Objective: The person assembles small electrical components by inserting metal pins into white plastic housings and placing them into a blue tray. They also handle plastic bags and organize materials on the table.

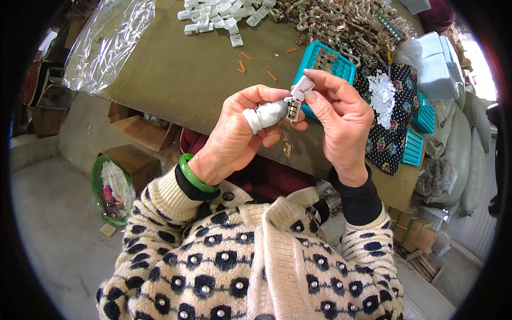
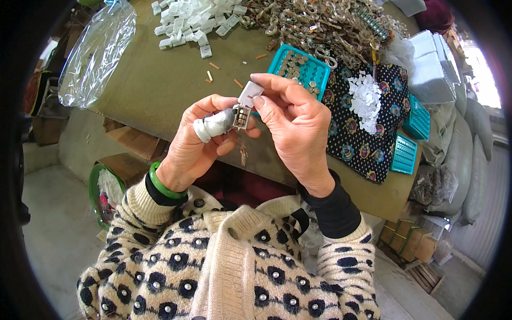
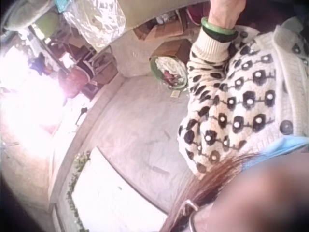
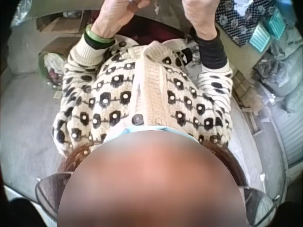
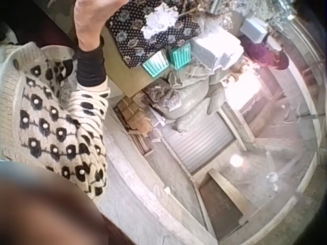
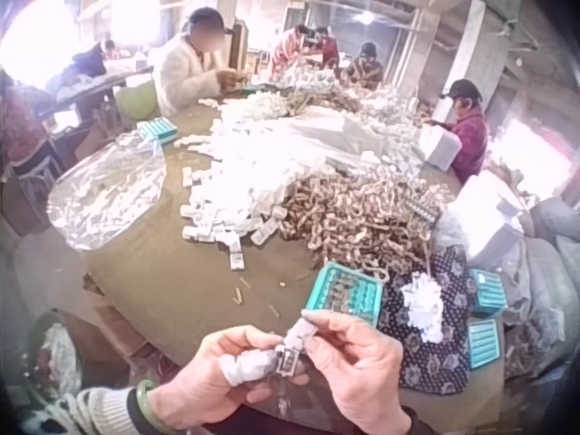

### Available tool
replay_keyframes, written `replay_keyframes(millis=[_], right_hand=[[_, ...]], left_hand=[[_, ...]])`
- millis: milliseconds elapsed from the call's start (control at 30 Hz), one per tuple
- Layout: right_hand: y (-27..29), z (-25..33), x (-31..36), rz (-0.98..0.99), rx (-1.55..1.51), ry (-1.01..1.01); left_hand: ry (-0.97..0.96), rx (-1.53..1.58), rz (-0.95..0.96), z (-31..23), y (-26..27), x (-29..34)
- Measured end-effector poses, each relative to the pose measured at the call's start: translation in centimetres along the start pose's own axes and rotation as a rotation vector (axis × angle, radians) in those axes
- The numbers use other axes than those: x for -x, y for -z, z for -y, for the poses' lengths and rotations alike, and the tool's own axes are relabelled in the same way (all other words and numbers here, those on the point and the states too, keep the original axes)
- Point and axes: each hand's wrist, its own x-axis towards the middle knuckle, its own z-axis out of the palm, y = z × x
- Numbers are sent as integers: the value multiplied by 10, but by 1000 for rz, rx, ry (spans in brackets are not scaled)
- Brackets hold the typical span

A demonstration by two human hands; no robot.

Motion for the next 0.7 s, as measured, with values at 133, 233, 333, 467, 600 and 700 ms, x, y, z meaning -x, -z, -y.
replay_keyframes(millis=[133,233,333,467,600,700], right_hand=[[3,6,-3,-8,17,-48],[-1,8,-1,-14,2,-48],[-5,6,4,-41,129,79],[-8,-7,-5,-15,536,749],[-15,-11,-6,76,455,735],[-19,-4,5,155,347,499]], left_hand=[[24,122,56,-2,-2,0],[53,143,60,-4,-2,1],[41,165,60,-3,-2,3],[-29,124,58,1,0,5],[-71,83,12,0,0,10],[-74,140,-28,-1,0,13]])
